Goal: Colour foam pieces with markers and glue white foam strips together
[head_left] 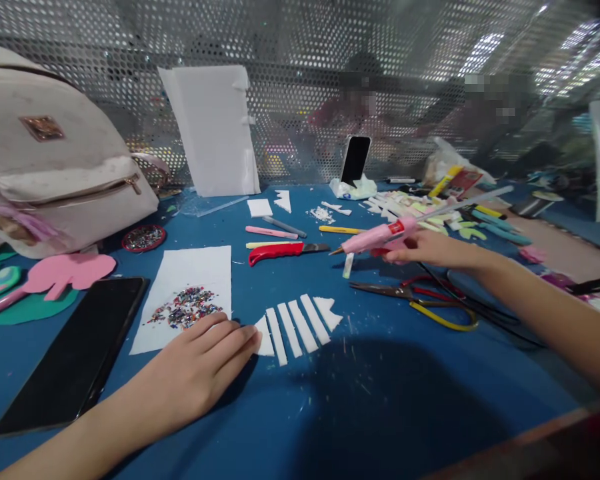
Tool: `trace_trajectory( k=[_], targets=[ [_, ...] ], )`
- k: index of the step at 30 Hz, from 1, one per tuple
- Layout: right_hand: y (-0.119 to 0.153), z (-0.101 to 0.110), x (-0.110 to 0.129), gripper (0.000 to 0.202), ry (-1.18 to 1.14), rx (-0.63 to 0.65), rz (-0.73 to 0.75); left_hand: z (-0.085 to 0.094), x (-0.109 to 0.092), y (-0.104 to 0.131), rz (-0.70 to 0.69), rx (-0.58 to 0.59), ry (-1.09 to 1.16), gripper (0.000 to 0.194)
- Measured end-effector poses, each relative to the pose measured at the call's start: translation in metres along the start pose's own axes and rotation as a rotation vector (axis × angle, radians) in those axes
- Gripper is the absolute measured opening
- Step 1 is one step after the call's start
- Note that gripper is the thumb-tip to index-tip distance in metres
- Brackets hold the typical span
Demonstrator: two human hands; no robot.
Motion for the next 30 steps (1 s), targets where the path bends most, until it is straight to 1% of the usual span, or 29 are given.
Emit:
trace_trajectory(
  k=[5,8,11,15,20,30],
  targets=[
    [-0.021,-0.010,0.047,0.041,0.036,0.080,0.162,0.001,0.000,0.000,0.033,0.013,0.004,0.037],
    [-0.037,-0.020,0.059,0.044,0.048,0.126,0.207,0.002,-0.001,-0.001,0.017,0.002,0.002,0.036],
    [-0.048,-0.030,0.062,0.045,0.052,0.137,0.223,0.003,-0.001,-0.003,0.016,-0.005,-0.004,0.035],
    [-0.049,-0.038,0.062,0.049,0.061,0.149,0.199,0.004,-0.001,-0.003,0.019,-0.003,-0.014,0.037],
    [-0.041,-0.038,0.063,0.054,0.047,0.145,0.197,0.003,-0.001,-0.002,0.020,-0.009,-0.008,0.038],
    [-0.032,-0.037,0.065,0.047,-0.010,0.124,0.176,0.003,-0.002,-0.003,0.012,-0.005,0.004,0.036]
  ],
)
Point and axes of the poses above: each hand's wrist, its own y-axis away from the middle knuckle, its own z-axis out of the back of the hand, x = y × z, the point moved 1 cm from there along -y, towards the middle knuckle, and after that the axes turned 13 degrees about y, right-handed, at the moved point
